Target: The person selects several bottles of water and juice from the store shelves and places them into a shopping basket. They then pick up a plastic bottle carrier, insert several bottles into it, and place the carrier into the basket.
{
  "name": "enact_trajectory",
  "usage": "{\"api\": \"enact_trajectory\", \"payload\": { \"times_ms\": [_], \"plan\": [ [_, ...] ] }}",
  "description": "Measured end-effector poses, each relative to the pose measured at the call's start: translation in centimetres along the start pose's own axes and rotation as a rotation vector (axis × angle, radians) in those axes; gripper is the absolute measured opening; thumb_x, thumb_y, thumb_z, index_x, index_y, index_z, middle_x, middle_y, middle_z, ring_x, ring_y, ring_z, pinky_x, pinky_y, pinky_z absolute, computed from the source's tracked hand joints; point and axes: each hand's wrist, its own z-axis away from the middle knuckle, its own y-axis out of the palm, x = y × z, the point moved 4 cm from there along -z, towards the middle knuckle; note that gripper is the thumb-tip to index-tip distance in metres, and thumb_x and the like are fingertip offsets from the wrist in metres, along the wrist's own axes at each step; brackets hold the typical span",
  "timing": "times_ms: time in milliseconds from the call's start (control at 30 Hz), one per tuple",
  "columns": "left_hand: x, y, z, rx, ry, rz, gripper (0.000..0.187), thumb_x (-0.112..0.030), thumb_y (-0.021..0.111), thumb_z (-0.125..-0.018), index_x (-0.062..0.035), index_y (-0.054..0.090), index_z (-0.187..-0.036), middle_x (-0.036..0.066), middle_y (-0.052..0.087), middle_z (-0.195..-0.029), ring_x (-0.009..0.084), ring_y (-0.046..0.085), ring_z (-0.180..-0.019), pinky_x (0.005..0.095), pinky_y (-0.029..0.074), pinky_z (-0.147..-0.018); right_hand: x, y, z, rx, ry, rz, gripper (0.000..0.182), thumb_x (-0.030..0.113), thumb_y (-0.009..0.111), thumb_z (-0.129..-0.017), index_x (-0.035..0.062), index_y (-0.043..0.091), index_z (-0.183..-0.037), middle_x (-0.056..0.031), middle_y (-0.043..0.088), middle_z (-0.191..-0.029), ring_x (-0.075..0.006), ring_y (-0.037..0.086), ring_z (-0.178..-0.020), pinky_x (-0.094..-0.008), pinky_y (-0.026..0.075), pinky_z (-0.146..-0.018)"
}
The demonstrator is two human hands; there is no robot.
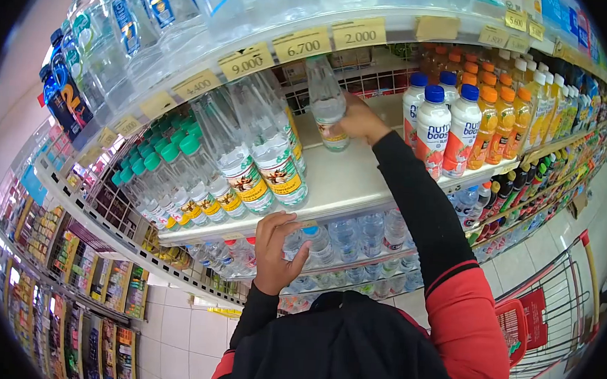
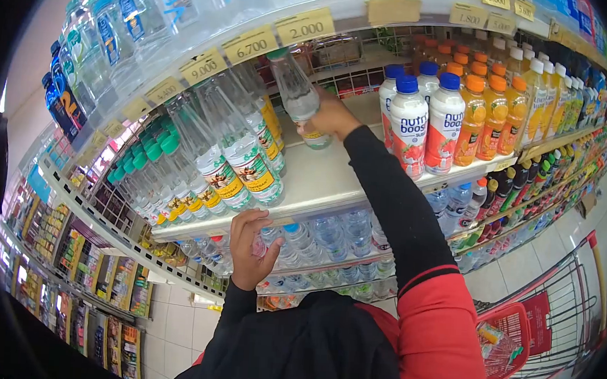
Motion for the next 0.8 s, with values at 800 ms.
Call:
{"api": "enact_trajectory", "payload": {
  "times_ms": [800],
  "plan": [
    [0.5,1.0,1.1,0.051,-0.065,-0.073,0.025,-0.005,0.069,-0.066,-0.0038,0.060,-0.089,0.011,0.058,-0.101,0.0316,0.051,-0.103,0.0411,0.039,-0.088,-7.2,3.3,-7.1,-0.113,0.032,0.048,0.084,0.006,0.079,-0.053,0.0009,0.035,-0.124,-0.0172,0.056,-0.113,-0.0297,0.053,-0.108,-0.0347,0.042,-0.091]
  ]
}}
